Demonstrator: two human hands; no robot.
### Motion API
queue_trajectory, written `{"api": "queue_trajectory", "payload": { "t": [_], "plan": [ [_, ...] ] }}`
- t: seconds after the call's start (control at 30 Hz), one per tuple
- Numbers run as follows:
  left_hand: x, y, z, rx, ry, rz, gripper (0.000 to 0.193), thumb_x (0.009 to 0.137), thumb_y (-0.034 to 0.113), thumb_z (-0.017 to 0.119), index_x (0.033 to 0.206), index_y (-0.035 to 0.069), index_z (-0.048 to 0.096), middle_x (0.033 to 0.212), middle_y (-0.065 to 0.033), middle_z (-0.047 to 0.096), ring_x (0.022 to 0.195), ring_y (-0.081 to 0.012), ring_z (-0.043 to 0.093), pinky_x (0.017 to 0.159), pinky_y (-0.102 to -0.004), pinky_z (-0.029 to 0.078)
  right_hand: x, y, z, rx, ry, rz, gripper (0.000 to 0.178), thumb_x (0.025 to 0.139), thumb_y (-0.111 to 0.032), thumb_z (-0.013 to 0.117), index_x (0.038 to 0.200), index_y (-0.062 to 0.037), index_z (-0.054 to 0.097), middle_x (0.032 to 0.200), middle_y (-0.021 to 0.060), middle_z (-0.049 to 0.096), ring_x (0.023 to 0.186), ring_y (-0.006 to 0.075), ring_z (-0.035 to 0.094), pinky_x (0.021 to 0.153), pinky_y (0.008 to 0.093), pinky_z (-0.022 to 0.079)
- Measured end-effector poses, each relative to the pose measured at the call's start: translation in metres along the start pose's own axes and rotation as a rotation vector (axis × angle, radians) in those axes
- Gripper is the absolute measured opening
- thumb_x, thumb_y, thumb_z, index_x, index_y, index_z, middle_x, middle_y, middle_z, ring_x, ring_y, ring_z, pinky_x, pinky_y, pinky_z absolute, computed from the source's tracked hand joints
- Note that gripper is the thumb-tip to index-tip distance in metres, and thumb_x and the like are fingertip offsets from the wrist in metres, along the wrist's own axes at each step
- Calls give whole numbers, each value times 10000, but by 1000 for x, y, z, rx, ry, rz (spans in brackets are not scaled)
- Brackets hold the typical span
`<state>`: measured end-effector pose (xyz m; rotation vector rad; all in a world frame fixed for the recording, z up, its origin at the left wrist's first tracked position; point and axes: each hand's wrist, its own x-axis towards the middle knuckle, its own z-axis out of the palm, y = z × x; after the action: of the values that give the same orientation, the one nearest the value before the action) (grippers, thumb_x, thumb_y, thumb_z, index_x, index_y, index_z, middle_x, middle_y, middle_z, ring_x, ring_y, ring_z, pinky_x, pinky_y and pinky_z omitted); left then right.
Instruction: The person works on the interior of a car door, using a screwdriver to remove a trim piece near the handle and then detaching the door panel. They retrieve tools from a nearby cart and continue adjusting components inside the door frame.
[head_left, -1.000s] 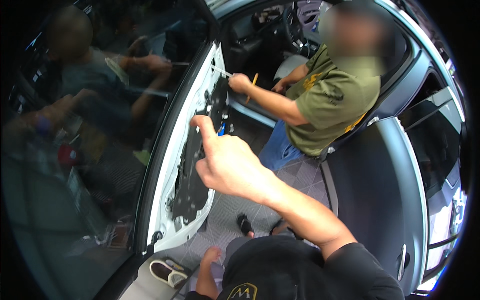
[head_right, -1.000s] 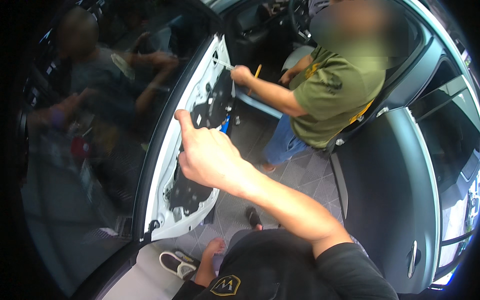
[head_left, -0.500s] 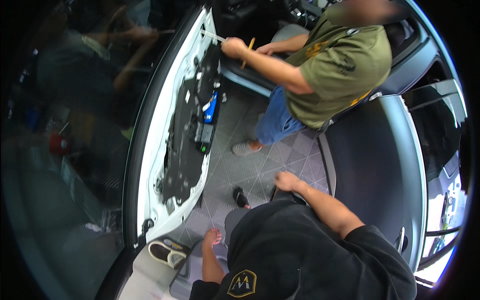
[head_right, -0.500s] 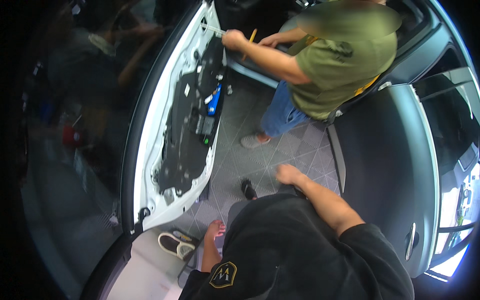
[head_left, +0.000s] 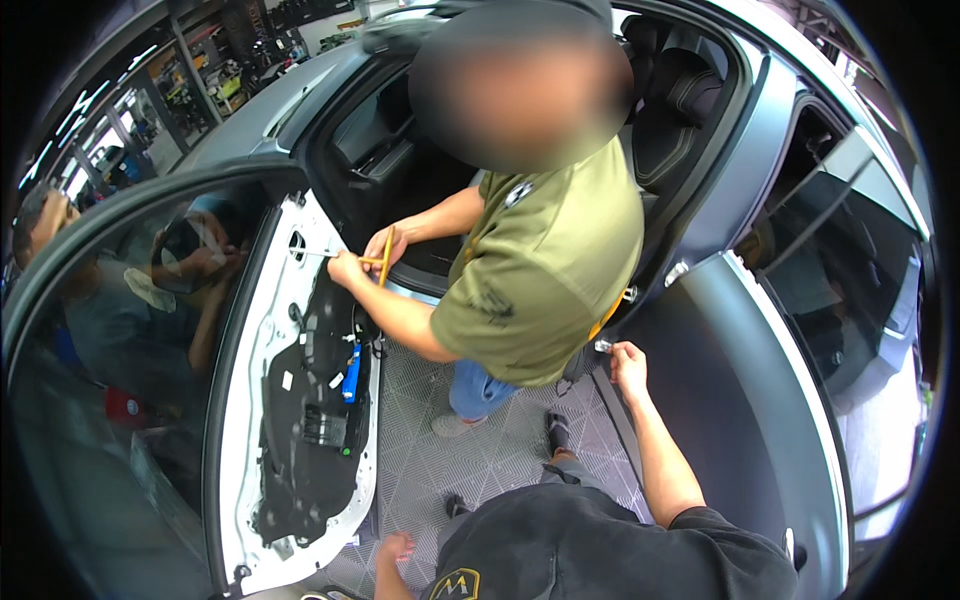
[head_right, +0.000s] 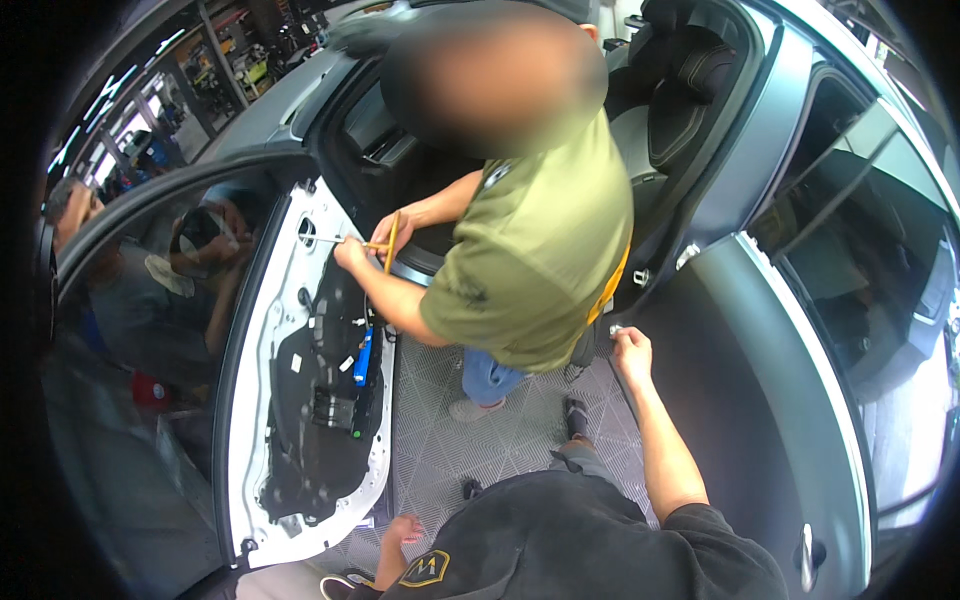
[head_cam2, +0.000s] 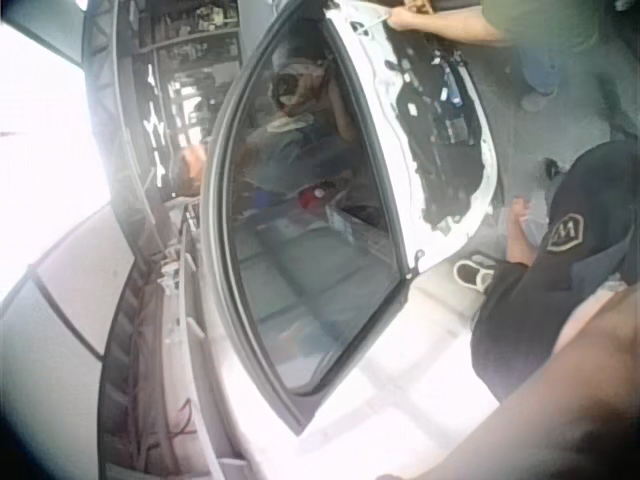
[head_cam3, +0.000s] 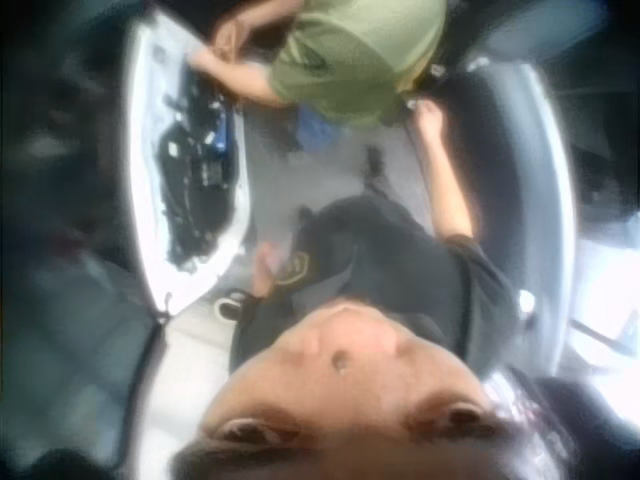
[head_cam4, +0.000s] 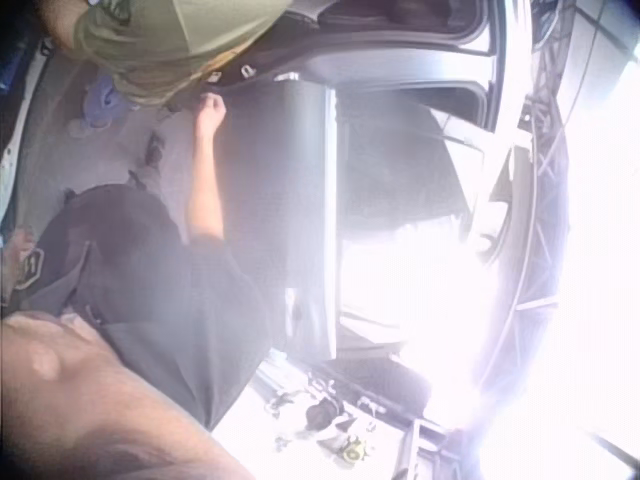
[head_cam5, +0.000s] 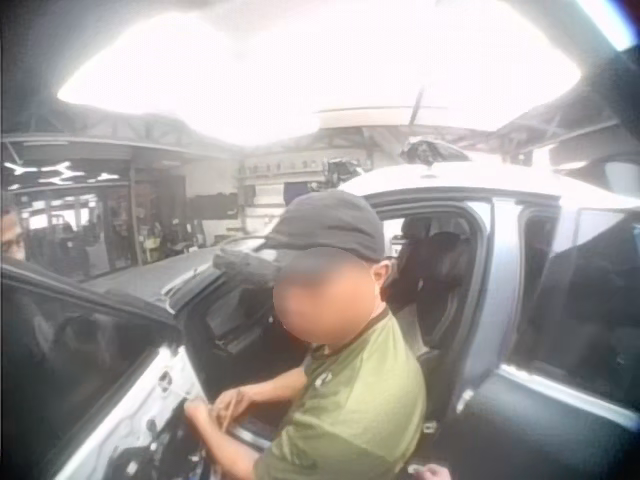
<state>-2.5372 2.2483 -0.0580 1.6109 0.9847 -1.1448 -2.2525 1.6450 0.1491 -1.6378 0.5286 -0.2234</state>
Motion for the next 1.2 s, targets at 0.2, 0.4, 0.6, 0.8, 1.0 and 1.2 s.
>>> {"api": "queue_trajectory", "payload": {
  "t": [0.2,0.4,0.6,0.8,1.0,1.2],
  "plan": [
    [-20,131,107,214,-28,228,382,942,338,551,1254,136,638,1077,-89,692,923,-209,663,822,-423,533,93,-36,18,255,-62,-122,273,1040,-231,518,867,-54,634,621,-32,505,464,51,427,408,226,349],
    [-119,260,243,72,-92,558,330,972,282,586,1224,79,648,1097,-100,690,1048,-176,626,934,-297,470,146,-126,55,447,-150,-266,308,1025,-152,512,1308,-31,511,855,18,572,587,55,468,498,210,402],
    [-119,225,244,151,7,490,302,991,234,559,1227,62,638,1170,-65,681,1094,-169,621,964,-298,469,82,-145,111,242,-230,-505,465,1022,-149,444,1436,61,417,1355,230,541,1196,318,553,1051,391,406],
    [-76,108,177,61,-36,30,313,925,194,604,1224,104,619,1188,-57,689,1041,-177,656,878,-331,520,18,-130,105,298,-690,-593,553,942,-46,582,1454,62,403,984,77,555,804,116,547,658,253,465],
    [-74,100,157,-177,-116,19,376,883,88,613,1256,125,578,1095,-36,716,864,-152,673,723,-338,556,115,-70,129,490,-353,-187,330,1043,-199,450,927,19,668,679,13,567,601,73,515,533,234,424],
    [-125,210,209,-172,-21,-10,322,978,51,489,1296,40,536,1141,-100,675,1006,-178,662,811,-314,541,279,74,246,-417,-395,-126,236,961,-247,571,988,-45,691,759,173,676,734,351,670,703,430,526]
  ]
}}
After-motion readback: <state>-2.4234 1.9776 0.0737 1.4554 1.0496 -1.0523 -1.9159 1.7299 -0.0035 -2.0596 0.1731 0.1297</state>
